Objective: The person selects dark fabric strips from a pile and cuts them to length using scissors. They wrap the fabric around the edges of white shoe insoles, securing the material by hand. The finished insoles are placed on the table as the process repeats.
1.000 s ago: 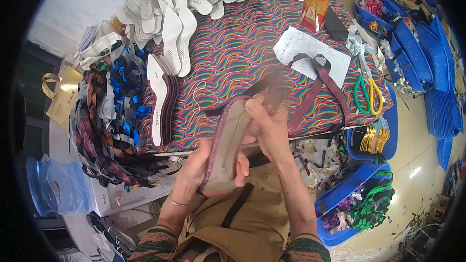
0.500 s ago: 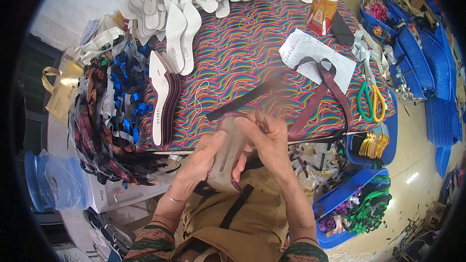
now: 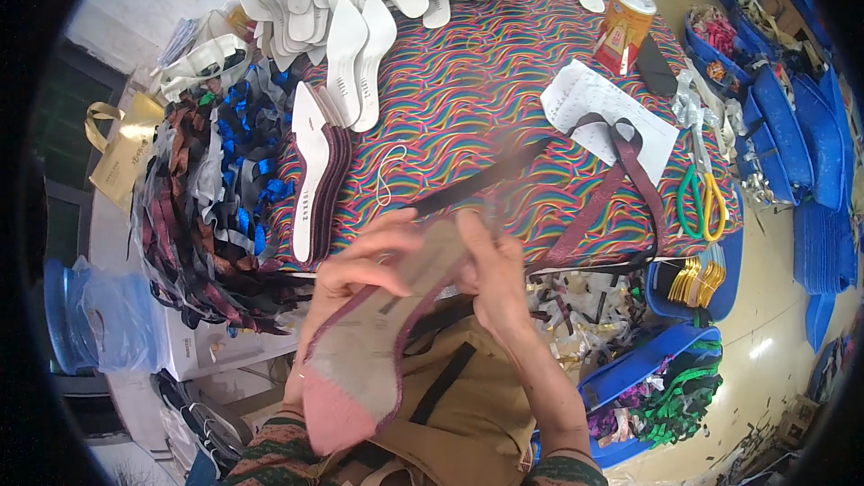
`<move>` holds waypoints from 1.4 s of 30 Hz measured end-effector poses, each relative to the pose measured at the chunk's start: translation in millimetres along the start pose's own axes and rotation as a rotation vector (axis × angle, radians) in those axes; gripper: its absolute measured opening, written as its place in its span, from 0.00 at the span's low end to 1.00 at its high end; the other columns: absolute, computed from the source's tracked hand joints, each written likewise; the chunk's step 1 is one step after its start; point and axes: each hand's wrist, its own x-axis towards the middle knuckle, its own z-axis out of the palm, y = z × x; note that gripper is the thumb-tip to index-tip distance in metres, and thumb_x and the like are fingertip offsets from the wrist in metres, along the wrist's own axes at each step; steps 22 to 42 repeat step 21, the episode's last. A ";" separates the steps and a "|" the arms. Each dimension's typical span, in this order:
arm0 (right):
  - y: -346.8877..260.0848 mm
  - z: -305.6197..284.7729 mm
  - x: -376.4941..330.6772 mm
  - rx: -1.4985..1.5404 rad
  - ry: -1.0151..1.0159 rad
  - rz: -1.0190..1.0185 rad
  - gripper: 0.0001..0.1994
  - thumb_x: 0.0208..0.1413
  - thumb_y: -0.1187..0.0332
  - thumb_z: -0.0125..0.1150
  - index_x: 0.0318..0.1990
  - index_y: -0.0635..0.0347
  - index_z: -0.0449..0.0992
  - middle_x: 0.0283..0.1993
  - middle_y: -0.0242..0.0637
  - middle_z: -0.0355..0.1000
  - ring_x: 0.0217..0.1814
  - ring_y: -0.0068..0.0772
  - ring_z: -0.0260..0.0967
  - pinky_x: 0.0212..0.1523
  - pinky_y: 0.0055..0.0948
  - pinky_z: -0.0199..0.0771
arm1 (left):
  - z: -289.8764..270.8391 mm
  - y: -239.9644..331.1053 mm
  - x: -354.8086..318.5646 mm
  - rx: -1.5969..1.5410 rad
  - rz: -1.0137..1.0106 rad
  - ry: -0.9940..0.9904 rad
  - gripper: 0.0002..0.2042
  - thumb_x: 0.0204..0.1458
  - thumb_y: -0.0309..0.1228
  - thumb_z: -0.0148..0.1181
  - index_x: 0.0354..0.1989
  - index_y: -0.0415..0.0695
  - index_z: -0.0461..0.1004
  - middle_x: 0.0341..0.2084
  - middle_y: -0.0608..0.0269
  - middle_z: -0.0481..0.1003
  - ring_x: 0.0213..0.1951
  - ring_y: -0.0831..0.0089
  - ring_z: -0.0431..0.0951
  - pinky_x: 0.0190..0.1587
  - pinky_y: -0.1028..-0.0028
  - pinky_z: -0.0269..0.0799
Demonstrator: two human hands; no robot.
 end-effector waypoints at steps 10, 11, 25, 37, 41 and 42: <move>-74.5 -45.8 71.5 -1.520 0.203 -1.236 0.12 0.49 0.79 0.60 0.43 0.62 0.76 0.38 0.42 0.70 0.31 0.40 0.73 0.27 0.36 0.69 | -13.3 -51.2 13.0 -0.135 -0.561 0.579 0.15 0.53 0.23 0.58 0.50 0.32 0.72 0.33 0.63 0.77 0.33 0.82 0.73 0.39 0.78 0.69; -86.8 -46.5 75.4 -1.663 0.247 -1.180 0.18 0.46 0.81 0.59 0.47 0.59 0.75 0.48 0.43 0.70 0.36 0.47 0.74 0.32 0.40 0.73 | -12.4 -69.7 8.7 0.089 -0.503 0.585 0.18 0.51 0.22 0.59 0.51 0.32 0.70 0.33 0.59 0.78 0.32 0.76 0.75 0.39 0.74 0.70; -151.2 -67.8 60.0 -1.692 0.421 -1.173 0.13 0.47 0.79 0.59 0.42 0.60 0.74 0.39 0.45 0.77 0.40 0.44 0.77 0.39 0.34 0.75 | 27.5 -34.8 21.0 0.768 -0.182 0.551 0.22 0.48 0.21 0.63 0.53 0.34 0.68 0.49 0.44 0.67 0.52 0.53 0.68 0.55 0.60 0.64; -151.2 -67.8 60.0 -1.692 0.421 -1.173 0.13 0.47 0.79 0.59 0.42 0.60 0.74 0.39 0.45 0.77 0.40 0.44 0.77 0.39 0.34 0.75 | 27.5 -34.8 21.0 0.768 -0.182 0.551 0.22 0.48 0.21 0.63 0.53 0.34 0.68 0.49 0.44 0.67 0.52 0.53 0.68 0.55 0.60 0.64; -151.2 -67.8 60.0 -1.692 0.421 -1.173 0.13 0.47 0.79 0.59 0.42 0.60 0.74 0.39 0.45 0.77 0.40 0.44 0.77 0.39 0.34 0.75 | 27.5 -34.8 21.0 0.768 -0.182 0.551 0.22 0.48 0.21 0.63 0.53 0.34 0.68 0.49 0.44 0.67 0.52 0.53 0.68 0.55 0.60 0.64; -151.2 -67.8 60.0 -1.692 0.421 -1.173 0.13 0.47 0.79 0.59 0.42 0.60 0.74 0.39 0.45 0.77 0.40 0.44 0.77 0.39 0.34 0.75 | 27.5 -34.8 21.0 0.768 -0.182 0.551 0.22 0.48 0.21 0.63 0.53 0.34 0.68 0.49 0.44 0.67 0.52 0.53 0.68 0.55 0.60 0.64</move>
